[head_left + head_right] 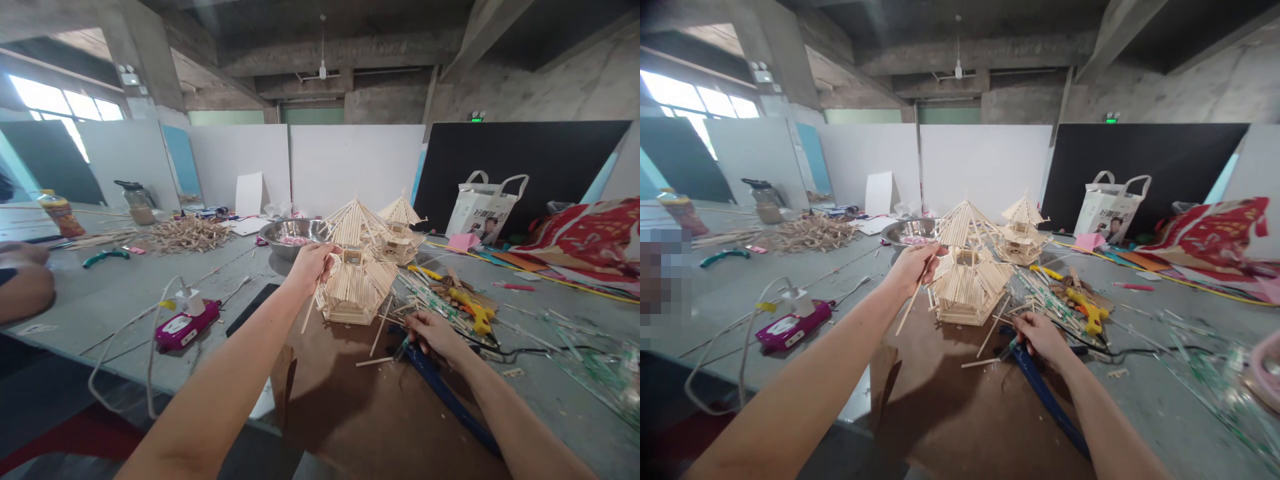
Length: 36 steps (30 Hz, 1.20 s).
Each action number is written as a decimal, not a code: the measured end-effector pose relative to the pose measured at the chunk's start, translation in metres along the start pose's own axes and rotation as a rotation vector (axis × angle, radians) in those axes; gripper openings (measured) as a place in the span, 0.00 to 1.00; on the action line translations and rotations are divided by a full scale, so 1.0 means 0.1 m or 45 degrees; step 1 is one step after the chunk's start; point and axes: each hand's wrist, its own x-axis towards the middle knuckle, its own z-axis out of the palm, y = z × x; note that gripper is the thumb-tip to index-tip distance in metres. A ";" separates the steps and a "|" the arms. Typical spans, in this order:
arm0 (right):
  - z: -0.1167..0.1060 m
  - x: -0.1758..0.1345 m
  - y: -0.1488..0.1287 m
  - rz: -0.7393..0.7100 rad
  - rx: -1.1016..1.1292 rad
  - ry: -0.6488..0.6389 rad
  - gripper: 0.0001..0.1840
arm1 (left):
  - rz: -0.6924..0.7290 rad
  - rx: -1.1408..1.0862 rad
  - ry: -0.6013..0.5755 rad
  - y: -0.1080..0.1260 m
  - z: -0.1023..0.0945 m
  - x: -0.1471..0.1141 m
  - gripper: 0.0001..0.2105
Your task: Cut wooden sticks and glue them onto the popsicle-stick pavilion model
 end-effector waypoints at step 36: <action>-0.02 0.07 0.09 -0.060 -0.001 -0.024 0.16 | 0.079 -0.061 0.001 -0.11 -0.01 0.03 0.10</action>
